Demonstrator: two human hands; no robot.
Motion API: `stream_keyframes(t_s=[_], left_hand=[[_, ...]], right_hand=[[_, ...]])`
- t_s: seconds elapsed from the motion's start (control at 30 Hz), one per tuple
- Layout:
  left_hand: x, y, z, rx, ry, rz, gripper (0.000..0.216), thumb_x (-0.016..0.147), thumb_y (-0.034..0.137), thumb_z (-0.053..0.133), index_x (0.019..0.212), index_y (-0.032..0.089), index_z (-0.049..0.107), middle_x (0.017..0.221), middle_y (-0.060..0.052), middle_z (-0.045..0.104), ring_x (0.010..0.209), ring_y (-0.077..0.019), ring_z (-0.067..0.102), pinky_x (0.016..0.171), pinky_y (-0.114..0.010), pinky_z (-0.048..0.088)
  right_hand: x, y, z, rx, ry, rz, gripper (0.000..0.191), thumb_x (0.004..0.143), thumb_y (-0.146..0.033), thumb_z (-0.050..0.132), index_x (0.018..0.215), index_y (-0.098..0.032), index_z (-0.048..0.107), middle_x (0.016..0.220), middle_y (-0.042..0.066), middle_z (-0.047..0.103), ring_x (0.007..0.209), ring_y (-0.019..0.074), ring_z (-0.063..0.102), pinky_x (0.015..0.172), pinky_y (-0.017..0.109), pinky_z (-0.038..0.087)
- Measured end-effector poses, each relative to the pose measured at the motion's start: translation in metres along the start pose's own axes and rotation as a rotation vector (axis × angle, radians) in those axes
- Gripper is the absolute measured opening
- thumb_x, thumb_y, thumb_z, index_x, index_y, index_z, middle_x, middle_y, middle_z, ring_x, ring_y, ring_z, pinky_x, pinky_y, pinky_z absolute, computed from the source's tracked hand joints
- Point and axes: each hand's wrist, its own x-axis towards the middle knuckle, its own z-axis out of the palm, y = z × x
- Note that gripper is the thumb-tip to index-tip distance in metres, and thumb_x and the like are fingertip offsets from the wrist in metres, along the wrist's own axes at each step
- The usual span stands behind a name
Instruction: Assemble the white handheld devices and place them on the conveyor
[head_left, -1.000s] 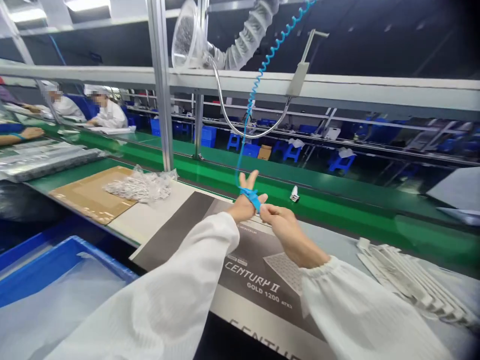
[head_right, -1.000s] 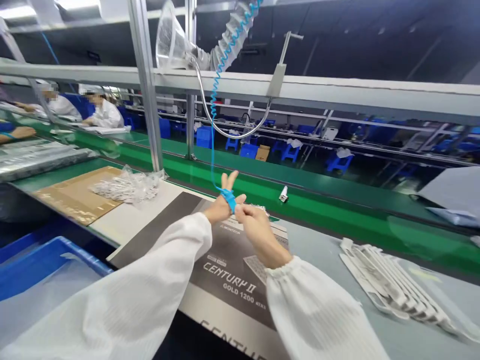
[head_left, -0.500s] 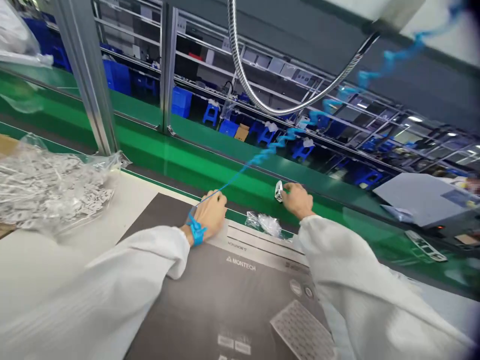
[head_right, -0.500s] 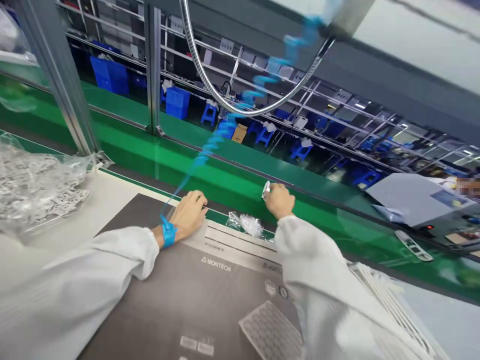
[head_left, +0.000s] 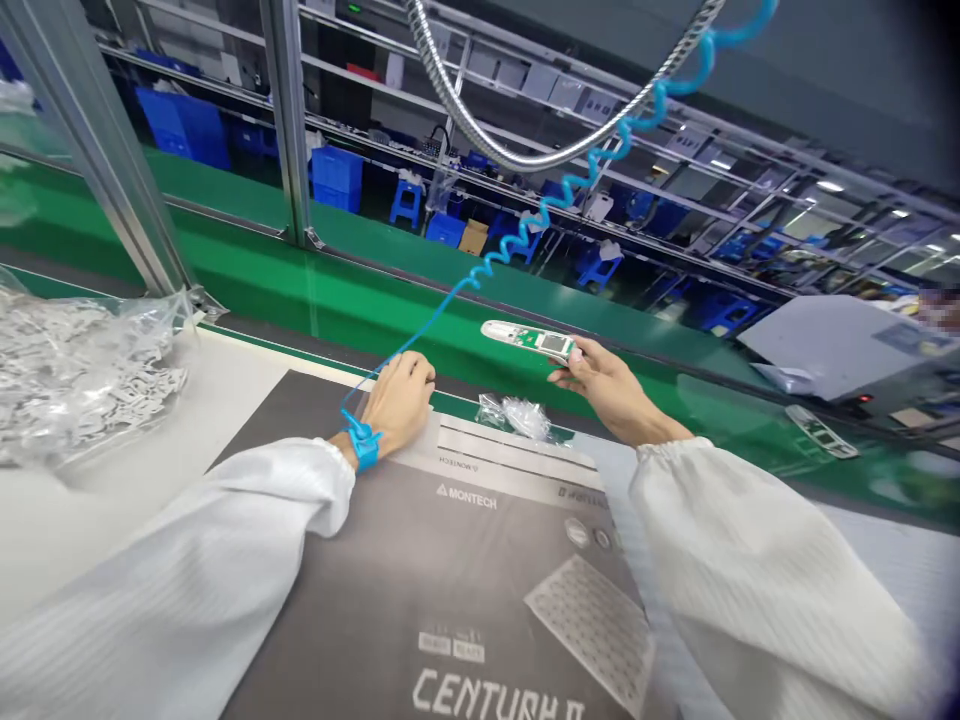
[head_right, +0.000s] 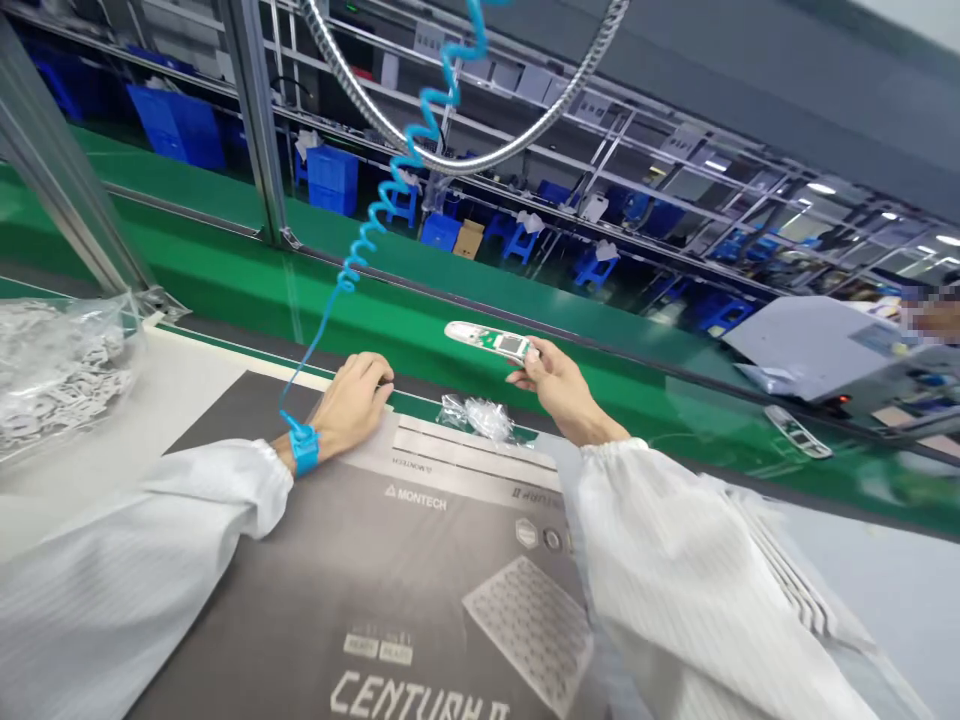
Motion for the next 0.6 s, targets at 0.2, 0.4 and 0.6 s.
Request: stream_keyframes(t_s=[0.2, 0.4, 0.6], left_hand=[[-0.007, 0.058, -0.056, -0.201, -0.202, 0.051, 0.038, 0.096, 0.041, 0.046, 0.121, 0.017, 0.061, 0.123, -0.011, 0.065, 0.112, -0.0255, 0.059, 0.093, -0.038, 0.047], [-0.046, 0.104, -0.042, -0.308, -0.415, -0.200, 0.028, 0.088, 0.035, 0.053, 0.100, 0.020, 0.074, 0.070, -0.003, 0.069, 0.063, -0.0189, 0.062, 0.062, -0.028, 0.046], [-0.048, 0.106, -0.001, -0.340, -0.237, -0.175, 0.028, 0.086, 0.032, 0.057, 0.104, 0.022, 0.075, 0.088, -0.008, 0.075, 0.086, -0.0238, 0.066, 0.079, -0.032, 0.050]], right_hand=[[-0.100, -0.026, 0.025, 0.292, -0.296, -0.067, 0.046, 0.086, -0.057, 0.066, 0.120, -0.026, 0.063, 0.095, 0.003, 0.069, 0.075, 0.0157, 0.062, 0.085, 0.037, 0.054], [-0.137, -0.009, 0.058, 0.196, 0.041, -0.259, 0.042, 0.097, -0.056, 0.046, 0.121, -0.024, 0.063, 0.123, 0.009, 0.066, 0.108, 0.0240, 0.061, 0.092, 0.040, 0.047], [-0.143, 0.004, 0.045, -0.394, 0.345, -0.547, 0.018, 0.096, -0.038, 0.058, 0.093, -0.026, 0.071, 0.109, 0.005, 0.069, 0.101, 0.0253, 0.057, 0.089, 0.042, 0.035]])
